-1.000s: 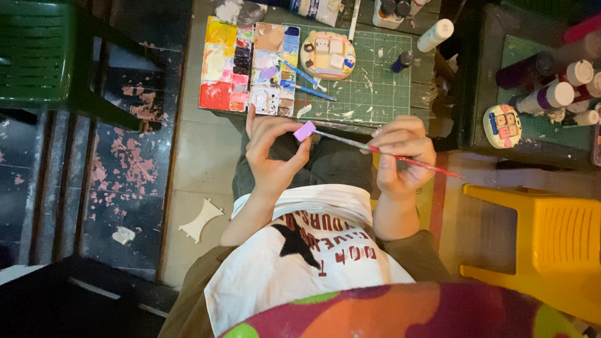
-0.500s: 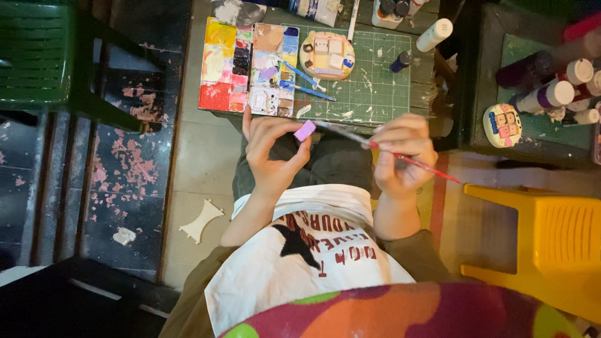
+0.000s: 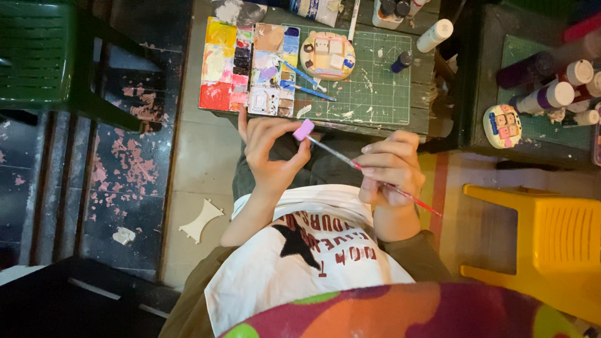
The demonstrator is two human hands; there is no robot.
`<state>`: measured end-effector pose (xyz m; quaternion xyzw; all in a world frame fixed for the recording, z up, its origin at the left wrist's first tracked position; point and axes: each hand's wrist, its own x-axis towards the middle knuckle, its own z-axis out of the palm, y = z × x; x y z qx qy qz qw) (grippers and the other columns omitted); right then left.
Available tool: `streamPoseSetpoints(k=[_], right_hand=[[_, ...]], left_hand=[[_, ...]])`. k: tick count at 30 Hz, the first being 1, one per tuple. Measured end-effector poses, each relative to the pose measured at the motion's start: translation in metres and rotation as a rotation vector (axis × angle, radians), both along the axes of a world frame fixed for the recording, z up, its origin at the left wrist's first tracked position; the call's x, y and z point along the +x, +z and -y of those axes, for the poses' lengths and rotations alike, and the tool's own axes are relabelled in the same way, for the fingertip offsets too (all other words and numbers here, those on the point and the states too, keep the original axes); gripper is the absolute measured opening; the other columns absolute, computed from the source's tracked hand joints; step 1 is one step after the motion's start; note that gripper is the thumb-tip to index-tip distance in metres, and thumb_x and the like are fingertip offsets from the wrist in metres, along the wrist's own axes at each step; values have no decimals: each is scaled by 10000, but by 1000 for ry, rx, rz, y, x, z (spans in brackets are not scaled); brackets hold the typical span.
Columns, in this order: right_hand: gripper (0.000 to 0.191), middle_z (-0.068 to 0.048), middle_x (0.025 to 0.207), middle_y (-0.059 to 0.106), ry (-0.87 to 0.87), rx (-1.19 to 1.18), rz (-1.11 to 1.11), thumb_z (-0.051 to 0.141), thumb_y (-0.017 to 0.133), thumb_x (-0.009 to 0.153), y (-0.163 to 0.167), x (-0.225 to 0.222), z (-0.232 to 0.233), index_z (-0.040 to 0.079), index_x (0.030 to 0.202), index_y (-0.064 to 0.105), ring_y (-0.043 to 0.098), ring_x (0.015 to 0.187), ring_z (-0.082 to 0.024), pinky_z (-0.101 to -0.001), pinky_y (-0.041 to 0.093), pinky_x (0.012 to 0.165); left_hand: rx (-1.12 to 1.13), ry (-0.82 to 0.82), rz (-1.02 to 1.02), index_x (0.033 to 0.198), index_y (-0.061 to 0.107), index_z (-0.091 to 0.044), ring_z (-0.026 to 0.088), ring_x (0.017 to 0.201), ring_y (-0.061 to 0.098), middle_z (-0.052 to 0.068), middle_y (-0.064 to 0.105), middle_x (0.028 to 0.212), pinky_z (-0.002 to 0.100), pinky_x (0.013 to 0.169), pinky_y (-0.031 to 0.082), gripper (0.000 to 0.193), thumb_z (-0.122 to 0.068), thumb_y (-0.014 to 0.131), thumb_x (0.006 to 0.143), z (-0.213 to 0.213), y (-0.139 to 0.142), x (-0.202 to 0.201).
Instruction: The person mixes purple and white paint on a palette, then uses a fine brush to apply the mixed paint to a small purple cube-shaped object. They repeatedly dip the brush into the paint and carefully coat the object's surfaces.
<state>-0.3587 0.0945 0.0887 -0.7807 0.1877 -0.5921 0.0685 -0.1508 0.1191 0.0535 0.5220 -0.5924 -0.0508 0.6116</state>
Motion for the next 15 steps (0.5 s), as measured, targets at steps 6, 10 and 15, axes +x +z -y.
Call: streamPoseSetpoints(k=[6,10,15], right_hand=[[122,-61,825,733,-21,-4,14,143,628,978,-1,1,-2,117,954,512,665,839,-252,-431,452,870],[139,-60,834,737,-21,13,-2,150,636,980,-2,0,-2,115,970,503,664,855,-258,-447,436,885],[126,-68,826,731,-16,-4,21,139,629,963,-3,2,-1,110,973,507,661,848,-260,-439,449,872]], left_hand=[[4,5,1,996,734,-133,200,1002,640,-2,690,992,538,1281,224,284,-83,866,749,-1,-1,0],[5,9,-2,994,735,-132,199,1002,643,-4,690,986,540,1285,217,282,-80,860,748,0,-1,0],[-1,13,-2,991,735,-131,196,995,643,-5,689,981,541,1286,214,282,-83,859,742,1,-1,0]])
